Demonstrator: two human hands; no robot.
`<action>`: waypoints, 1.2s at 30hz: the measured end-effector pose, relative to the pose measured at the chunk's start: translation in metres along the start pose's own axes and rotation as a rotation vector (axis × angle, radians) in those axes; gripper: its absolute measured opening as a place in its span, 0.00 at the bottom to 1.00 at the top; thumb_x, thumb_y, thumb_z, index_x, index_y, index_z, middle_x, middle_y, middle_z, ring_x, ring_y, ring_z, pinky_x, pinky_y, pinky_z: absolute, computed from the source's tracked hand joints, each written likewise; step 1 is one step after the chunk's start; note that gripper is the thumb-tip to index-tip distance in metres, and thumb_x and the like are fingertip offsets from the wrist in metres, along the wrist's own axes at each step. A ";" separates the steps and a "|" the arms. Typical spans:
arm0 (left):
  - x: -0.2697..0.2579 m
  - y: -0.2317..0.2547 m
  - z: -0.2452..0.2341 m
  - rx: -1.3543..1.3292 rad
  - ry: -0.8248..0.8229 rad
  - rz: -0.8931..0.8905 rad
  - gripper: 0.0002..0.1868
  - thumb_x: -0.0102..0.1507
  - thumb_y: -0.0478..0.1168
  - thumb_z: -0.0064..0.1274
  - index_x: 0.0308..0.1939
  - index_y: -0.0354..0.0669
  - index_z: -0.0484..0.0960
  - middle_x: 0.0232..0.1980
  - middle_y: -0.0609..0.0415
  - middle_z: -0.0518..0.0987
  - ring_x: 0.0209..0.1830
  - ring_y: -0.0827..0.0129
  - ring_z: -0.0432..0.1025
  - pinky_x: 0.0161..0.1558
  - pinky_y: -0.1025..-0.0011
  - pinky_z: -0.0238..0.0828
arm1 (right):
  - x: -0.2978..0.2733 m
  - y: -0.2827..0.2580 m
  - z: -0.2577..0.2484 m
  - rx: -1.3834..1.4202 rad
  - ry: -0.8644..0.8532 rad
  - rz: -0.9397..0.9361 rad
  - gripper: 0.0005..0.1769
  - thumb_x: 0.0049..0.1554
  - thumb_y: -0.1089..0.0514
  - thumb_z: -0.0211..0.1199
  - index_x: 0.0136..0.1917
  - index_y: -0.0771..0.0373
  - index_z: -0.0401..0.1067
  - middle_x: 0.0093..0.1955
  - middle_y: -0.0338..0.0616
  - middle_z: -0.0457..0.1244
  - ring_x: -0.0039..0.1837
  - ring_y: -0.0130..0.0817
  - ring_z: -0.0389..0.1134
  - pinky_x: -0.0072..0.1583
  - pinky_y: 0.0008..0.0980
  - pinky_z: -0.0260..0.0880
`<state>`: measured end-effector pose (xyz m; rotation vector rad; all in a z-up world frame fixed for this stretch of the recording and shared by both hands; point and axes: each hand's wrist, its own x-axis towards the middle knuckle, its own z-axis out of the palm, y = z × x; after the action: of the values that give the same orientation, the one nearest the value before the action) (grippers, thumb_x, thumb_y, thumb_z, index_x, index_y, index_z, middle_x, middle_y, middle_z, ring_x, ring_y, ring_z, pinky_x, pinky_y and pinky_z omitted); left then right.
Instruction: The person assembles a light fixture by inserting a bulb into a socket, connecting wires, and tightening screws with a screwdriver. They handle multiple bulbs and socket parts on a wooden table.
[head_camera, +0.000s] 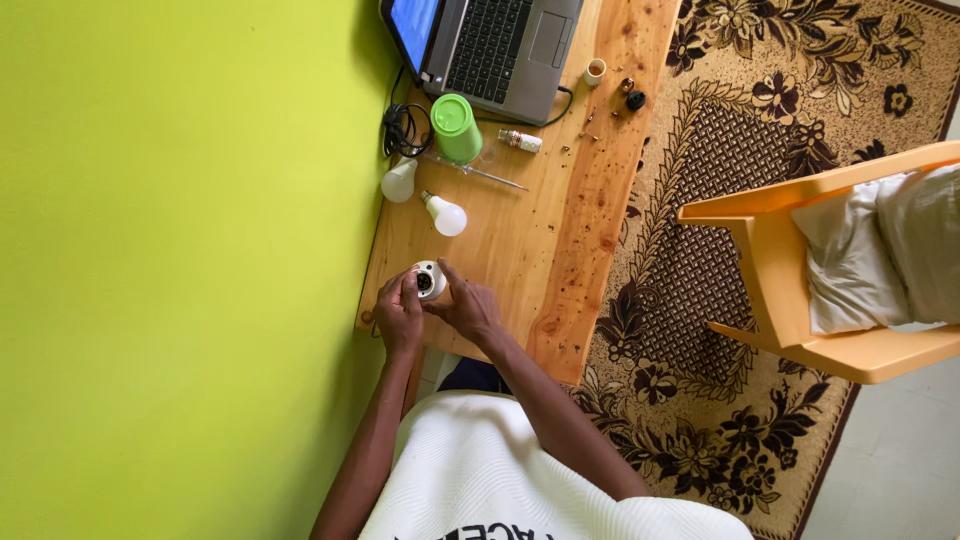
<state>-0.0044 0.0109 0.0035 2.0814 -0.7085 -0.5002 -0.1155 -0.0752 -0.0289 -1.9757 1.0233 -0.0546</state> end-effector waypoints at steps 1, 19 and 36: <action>0.002 0.002 0.001 0.001 -0.008 -0.007 0.21 0.73 0.51 0.44 0.53 0.38 0.85 0.53 0.45 0.83 0.56 0.55 0.76 0.57 0.61 0.72 | 0.003 0.003 0.005 -0.007 0.063 -0.041 0.51 0.46 0.34 0.75 0.76 0.55 0.62 0.31 0.52 0.67 0.29 0.43 0.67 0.35 0.45 0.66; 0.028 0.034 -0.017 0.963 -0.538 0.323 0.31 0.67 0.56 0.53 0.59 0.30 0.70 0.45 0.39 0.80 0.36 0.57 0.80 0.35 0.64 0.79 | 0.012 0.027 0.051 -0.045 0.100 0.013 0.36 0.55 0.47 0.72 0.73 0.54 0.65 0.35 0.54 0.69 0.30 0.43 0.69 0.33 0.43 0.67; 0.055 0.049 -0.032 0.524 -0.382 0.799 0.29 0.44 0.48 0.53 0.46 0.38 0.84 0.40 0.45 0.86 0.35 0.48 0.80 0.30 0.57 0.76 | 0.008 0.021 0.037 0.026 0.133 -0.033 0.39 0.52 0.44 0.75 0.72 0.56 0.67 0.36 0.55 0.69 0.32 0.46 0.70 0.36 0.45 0.69</action>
<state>0.0408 -0.0285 0.0565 1.9354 -1.9522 -0.2581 -0.1086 -0.0610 -0.0700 -1.9868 1.0692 -0.2192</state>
